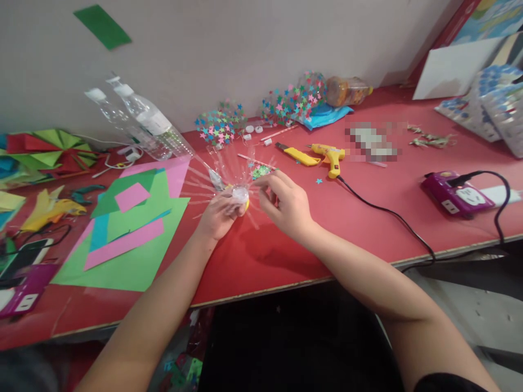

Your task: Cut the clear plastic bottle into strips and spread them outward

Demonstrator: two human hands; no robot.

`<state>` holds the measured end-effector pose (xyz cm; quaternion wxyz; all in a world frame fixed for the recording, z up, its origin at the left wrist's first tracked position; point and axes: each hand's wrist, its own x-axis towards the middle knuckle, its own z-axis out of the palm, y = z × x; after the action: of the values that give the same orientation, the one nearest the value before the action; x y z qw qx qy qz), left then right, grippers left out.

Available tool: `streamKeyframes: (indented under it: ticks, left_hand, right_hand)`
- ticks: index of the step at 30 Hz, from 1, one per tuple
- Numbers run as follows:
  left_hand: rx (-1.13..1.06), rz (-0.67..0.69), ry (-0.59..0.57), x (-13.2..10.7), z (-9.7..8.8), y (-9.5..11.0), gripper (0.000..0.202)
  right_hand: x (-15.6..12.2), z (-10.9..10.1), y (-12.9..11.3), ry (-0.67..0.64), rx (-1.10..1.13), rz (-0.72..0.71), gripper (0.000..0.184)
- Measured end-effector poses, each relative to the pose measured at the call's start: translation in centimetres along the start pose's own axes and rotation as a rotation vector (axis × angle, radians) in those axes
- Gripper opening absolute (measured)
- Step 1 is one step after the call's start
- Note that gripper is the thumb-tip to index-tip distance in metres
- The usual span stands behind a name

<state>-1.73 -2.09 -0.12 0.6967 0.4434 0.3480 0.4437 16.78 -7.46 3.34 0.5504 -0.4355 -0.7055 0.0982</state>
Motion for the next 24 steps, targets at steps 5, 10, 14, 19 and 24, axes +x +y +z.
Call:
streamKeyframes:
  ticks: [5,10,14,19,24]
  left_hand:
    - [-0.028,-0.001,0.014,0.02,-0.14,-0.12,0.017]
    - [-0.024,0.004,0.003,-0.08,0.05,-0.17,0.012]
    - [-0.002,-0.012,-0.020,-0.16,0.25,-0.01,0.012]
    - [-0.014,-0.010,0.032,-0.06,0.33,-0.05,0.010]
    - [-0.027,0.043,0.063,-0.06,0.51,0.04,0.030]
  right_hand:
    - [-0.13,0.28,0.23,-0.066,-0.052,-0.030,0.013]
    - [-0.19,0.37,0.21,-0.091,-0.090,-0.060,0.014]
    - [-0.11,0.17,0.09,-0.065,-0.095,-0.078,0.013]
    - [0.27,-0.20,0.09,0.043,-0.170,-0.158,0.012]
    - [0.39,-0.47,0.02,0.121,-0.115,-0.141,0.014]
